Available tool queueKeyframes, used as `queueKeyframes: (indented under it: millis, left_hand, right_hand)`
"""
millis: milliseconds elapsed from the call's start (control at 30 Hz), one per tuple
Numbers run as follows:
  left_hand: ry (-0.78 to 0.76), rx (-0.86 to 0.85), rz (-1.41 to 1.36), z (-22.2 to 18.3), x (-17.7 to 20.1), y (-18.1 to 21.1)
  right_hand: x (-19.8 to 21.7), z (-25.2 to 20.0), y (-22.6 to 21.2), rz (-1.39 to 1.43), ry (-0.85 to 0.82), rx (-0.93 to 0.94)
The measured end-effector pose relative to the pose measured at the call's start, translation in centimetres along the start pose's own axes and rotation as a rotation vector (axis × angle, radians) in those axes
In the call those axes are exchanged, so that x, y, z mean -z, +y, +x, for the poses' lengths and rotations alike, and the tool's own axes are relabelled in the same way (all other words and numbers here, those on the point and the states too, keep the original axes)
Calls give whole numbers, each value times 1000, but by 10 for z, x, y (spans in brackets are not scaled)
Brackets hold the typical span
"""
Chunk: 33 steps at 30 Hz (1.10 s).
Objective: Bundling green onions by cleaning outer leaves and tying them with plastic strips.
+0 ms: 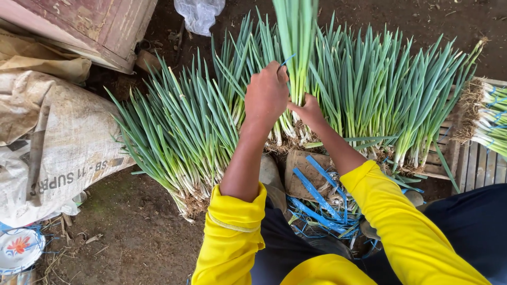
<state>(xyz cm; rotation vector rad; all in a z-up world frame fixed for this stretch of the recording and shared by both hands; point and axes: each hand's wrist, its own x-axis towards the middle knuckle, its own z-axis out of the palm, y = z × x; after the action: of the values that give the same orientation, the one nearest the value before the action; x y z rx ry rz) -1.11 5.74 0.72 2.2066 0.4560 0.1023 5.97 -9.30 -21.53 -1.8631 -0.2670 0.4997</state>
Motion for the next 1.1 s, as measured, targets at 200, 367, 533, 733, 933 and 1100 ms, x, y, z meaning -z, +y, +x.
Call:
queueKeyframes:
  millis: [200,367,533,733,933,1100]
  left_hand:
    - [22,-57,-22,-4,4,0]
    - [11,-45,0,-2,2,2]
    - [5,3,49,-1,0,4]
    - [-4,-14,17,-4,-4,2]
    - [10,-18,44,-7,9,13]
    - [-6,11,73,3,-5,9]
  right_hand:
    - [-9,21,59,-398,132,-82]
    - [-43,-5,17,-699,280,-205]
    - [-70,-12,22,-698,130,13]
    - [-64,-9,34,-491,-46,-125]
    - [-56,4,44,-307,-204,-293]
    - [-58,17,44,-169,-273,-397]
